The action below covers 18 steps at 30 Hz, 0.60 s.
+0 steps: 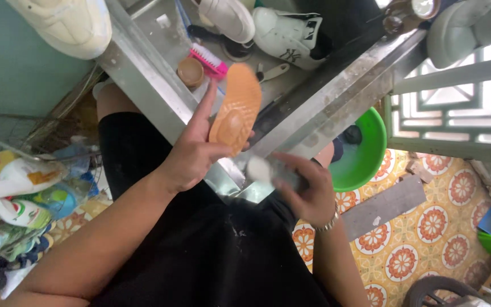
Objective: Clean a pair of white loafers and their insoles using a brush, sponge, and water in a sink.
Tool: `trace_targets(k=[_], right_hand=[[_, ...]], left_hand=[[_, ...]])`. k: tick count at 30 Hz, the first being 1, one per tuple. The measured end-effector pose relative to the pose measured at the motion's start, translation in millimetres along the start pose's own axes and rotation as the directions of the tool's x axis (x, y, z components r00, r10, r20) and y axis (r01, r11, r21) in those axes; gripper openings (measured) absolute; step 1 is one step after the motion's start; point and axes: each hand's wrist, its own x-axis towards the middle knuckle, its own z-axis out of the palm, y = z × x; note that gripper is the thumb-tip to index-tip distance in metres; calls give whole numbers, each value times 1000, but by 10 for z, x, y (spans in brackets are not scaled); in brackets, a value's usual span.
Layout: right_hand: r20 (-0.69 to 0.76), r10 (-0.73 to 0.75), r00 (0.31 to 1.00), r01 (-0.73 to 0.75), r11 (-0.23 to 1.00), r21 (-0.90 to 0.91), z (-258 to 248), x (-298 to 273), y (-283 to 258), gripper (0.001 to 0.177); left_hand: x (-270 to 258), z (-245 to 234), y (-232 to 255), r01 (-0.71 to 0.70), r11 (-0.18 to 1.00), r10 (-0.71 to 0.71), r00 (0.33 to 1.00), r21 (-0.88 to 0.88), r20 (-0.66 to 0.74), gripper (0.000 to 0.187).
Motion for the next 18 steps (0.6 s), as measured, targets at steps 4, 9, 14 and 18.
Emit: trace_targets(k=[4, 9, 14, 18], right_hand=[[334, -26, 942, 67, 991, -113, -133, 157, -460, 78], [406, -83, 910, 207, 939, -273, -94, 323, -667, 85], [377, -104, 920, 218, 937, -275, -116, 347, -669, 83], [263, -58, 963, 104, 981, -166, -358, 359, -388, 75]], left_hand=[[-83, 101, 117, -62, 972, 37, 993, 228, 112, 96], [-110, 152, 87, -34, 950, -12, 989, 310, 144, 86], [-153, 236, 159, -43, 961, 3, 990, 274, 144, 85], [-131, 164, 153, -76, 938, 25, 988, 338, 154, 84]])
